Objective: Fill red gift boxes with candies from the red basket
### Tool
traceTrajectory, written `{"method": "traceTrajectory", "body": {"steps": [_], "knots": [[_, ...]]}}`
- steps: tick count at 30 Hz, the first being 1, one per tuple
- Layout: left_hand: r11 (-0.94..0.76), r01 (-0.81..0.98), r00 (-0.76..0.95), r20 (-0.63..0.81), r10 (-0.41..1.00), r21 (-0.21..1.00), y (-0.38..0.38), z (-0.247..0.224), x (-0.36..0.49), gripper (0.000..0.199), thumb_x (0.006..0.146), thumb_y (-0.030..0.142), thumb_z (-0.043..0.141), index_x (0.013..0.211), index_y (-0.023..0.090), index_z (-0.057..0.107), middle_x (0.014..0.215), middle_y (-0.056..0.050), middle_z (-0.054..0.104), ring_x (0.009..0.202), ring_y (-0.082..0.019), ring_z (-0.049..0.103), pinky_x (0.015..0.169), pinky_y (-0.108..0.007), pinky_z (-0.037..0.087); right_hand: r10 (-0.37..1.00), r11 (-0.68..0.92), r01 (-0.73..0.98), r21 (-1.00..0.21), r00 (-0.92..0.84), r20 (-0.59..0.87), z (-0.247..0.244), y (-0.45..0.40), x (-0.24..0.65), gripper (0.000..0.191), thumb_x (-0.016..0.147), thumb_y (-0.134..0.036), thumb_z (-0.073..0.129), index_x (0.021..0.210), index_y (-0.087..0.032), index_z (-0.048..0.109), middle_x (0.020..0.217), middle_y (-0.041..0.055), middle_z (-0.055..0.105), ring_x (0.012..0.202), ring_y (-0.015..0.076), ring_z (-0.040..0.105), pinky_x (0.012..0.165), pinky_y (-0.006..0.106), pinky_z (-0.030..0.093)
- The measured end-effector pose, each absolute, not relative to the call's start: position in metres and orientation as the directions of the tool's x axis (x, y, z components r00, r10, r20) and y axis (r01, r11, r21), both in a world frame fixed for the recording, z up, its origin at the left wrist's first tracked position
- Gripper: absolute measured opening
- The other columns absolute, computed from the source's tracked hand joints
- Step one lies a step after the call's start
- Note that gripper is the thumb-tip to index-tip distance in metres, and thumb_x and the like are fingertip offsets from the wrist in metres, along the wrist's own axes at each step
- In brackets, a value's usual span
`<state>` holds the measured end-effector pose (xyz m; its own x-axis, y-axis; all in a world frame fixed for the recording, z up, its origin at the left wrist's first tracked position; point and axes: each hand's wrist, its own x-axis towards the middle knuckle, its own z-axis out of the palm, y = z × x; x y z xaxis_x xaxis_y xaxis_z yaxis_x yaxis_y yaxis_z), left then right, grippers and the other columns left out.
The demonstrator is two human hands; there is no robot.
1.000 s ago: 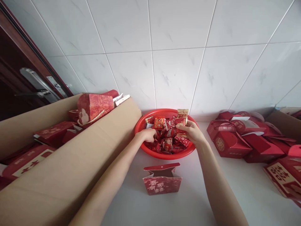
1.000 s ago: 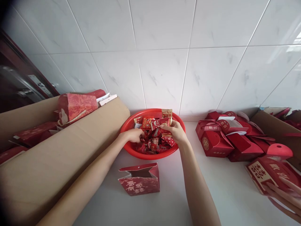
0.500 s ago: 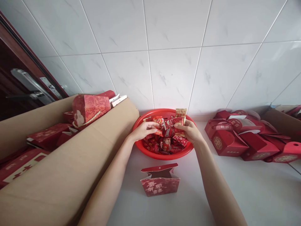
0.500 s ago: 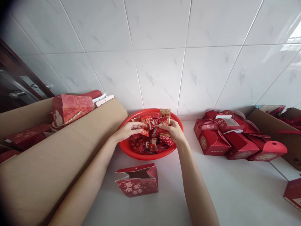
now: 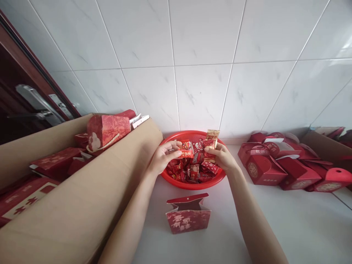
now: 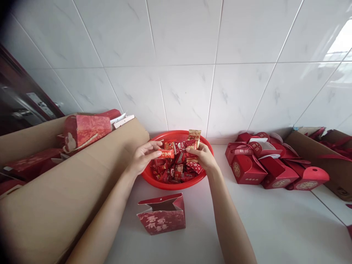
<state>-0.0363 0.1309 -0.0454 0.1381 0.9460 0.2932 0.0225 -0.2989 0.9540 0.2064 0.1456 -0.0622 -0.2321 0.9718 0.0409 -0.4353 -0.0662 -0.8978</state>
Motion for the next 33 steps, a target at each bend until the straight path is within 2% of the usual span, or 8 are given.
{"method": "traceTrajectory", "body": {"steps": [5, 10, 13, 19, 24, 27, 33], "knots": [[-0.396, 0.036, 0.046, 0.395, 0.918, 0.917, 0.113, -0.032, -0.029, 0.029, 0.067, 0.036, 0.082, 0.086, 0.016, 0.073, 0.085, -0.003, 0.067, 0.075, -0.015, 0.065, 0.063, -0.023, 0.055, 0.968, -0.051, -0.541, -0.839, -0.234, 0.092, -0.05, 0.137, 0.21, 0.036, 0.06, -0.032, 0.09, 0.088, -0.021, 0.071, 0.081, 0.0018, 0.074, 0.067, 0.0181, 0.07, 0.062, 0.032, 0.061], [-0.481, 0.023, -0.034, 0.482, 0.876, 0.876, 0.099, -0.024, -0.021, 0.029, 0.069, 0.036, 0.079, 0.09, 0.017, 0.072, 0.089, -0.005, 0.072, 0.08, -0.018, 0.069, 0.07, -0.027, 0.058, 0.936, -0.064, -0.554, -0.83, -0.322, 0.142, -0.026, 0.112, 0.202, 0.034, 0.066, -0.033, 0.088, 0.093, -0.022, 0.071, 0.088, 0.0021, 0.075, 0.071, 0.0175, 0.071, 0.064, 0.029, 0.062], [-0.526, 0.01, -0.079, 0.525, 0.847, 0.85, 0.092, -0.019, -0.017, 0.028, 0.072, 0.035, 0.078, 0.092, 0.016, 0.071, 0.092, -0.006, 0.074, 0.085, -0.02, 0.071, 0.075, -0.029, 0.059, 0.941, -0.04, -0.571, -0.82, -0.298, 0.162, -0.011, 0.092, 0.189, 0.033, 0.066, -0.031, 0.087, 0.094, -0.022, 0.071, 0.093, 0.0026, 0.075, 0.079, 0.0185, 0.072, 0.067, 0.029, 0.062], [-0.488, -0.051, 0.051, 0.49, 0.87, 0.872, 0.079, -0.008, -0.019, 0.031, 0.075, 0.035, 0.078, 0.098, 0.017, 0.07, 0.099, -0.007, 0.074, 0.089, -0.022, 0.072, 0.076, -0.031, 0.059, 0.962, 0.082, -0.507, -0.858, -0.185, 0.201, 0.008, 0.063, 0.172, 0.032, 0.067, -0.03, 0.088, 0.092, -0.021, 0.071, 0.088, 0.0024, 0.074, 0.074, 0.0173, 0.07, 0.061, 0.027, 0.062], [-0.498, -0.015, 0.23, 0.488, 0.842, 0.867, 0.069, 0.0, -0.024, 0.033, 0.075, 0.032, 0.08, 0.104, 0.017, 0.074, 0.105, -0.009, 0.076, 0.095, -0.024, 0.072, 0.083, -0.032, 0.058, 0.948, 0.117, -0.452, -0.885, -0.216, 0.235, 0.01, 0.051, 0.169, 0.031, 0.069, -0.032, 0.087, 0.094, -0.021, 0.071, 0.093, 0.0036, 0.075, 0.078, 0.019, 0.071, 0.06, 0.029, 0.063], [-0.513, 0.025, 0.243, 0.493, 0.836, 0.858, 0.067, 0.001, -0.024, 0.03, 0.077, 0.031, 0.079, 0.104, 0.018, 0.076, 0.107, -0.008, 0.076, 0.098, -0.025, 0.071, 0.088, -0.034, 0.057, 0.934, 0.147, -0.434, -0.889, -0.235, 0.269, 0.009, 0.047, 0.168, 0.03, 0.072, -0.033, 0.085, 0.095, -0.021, 0.071, 0.094, 0.0045, 0.075, 0.081, 0.0201, 0.071, 0.064, 0.03, 0.063], [-0.523, 0.044, 0.206, 0.504, 0.838, 0.851, 0.066, -0.001, -0.021, 0.031, 0.078, 0.033, 0.078, 0.105, 0.018, 0.077, 0.107, -0.007, 0.077, 0.099, -0.027, 0.071, 0.088, -0.036, 0.057, 0.933, 0.152, -0.43, -0.89, -0.234, 0.272, 0.005, 0.047, 0.168, 0.028, 0.073, -0.033, 0.085, 0.095, -0.021, 0.071, 0.093, 0.0039, 0.075, 0.08, 0.0192, 0.072, 0.072, 0.032, 0.063]]}}
